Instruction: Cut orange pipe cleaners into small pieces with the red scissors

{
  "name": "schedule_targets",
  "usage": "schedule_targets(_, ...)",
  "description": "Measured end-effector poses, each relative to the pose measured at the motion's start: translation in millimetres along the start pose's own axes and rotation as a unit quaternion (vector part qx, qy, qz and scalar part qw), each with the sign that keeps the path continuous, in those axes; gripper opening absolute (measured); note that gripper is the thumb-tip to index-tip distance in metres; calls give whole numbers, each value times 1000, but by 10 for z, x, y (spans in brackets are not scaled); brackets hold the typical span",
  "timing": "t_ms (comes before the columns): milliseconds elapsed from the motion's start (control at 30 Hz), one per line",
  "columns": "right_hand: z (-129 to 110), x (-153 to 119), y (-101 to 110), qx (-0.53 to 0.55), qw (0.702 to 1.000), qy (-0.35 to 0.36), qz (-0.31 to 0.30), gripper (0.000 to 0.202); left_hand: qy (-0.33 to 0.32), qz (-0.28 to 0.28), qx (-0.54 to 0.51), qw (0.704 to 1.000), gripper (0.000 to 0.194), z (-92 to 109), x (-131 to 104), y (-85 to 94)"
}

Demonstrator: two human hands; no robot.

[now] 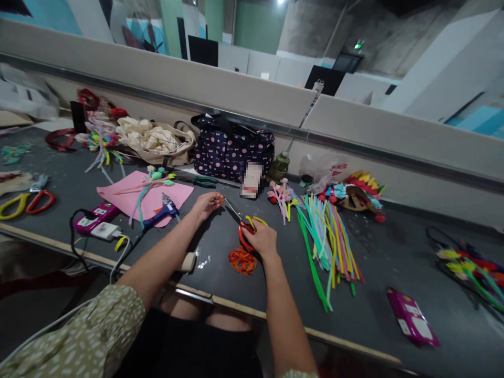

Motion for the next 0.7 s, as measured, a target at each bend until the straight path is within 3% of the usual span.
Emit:
schedule_targets(300,-43,-26,16,-65,997,28,-8,47,-11,74,-23,997,13,2,53,117)
schedule_targets(567,-15,-29,35,-44,998,37,24,43,-57,41,47,996,12,39,-9,41)
schedule_targets(700,0,-29,71,-8,998,18,60,45,-41,15,37,998,13,27,-31,3)
Point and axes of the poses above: each hand's wrist, its own x-axis towards the middle knuckle, its own y-axis out of the back of the hand, z = x × y, the point moved 6 cm from there along x, towards the middle knuckle, and after that the axes turned 10 degrees about z, right-handed, at the moved point
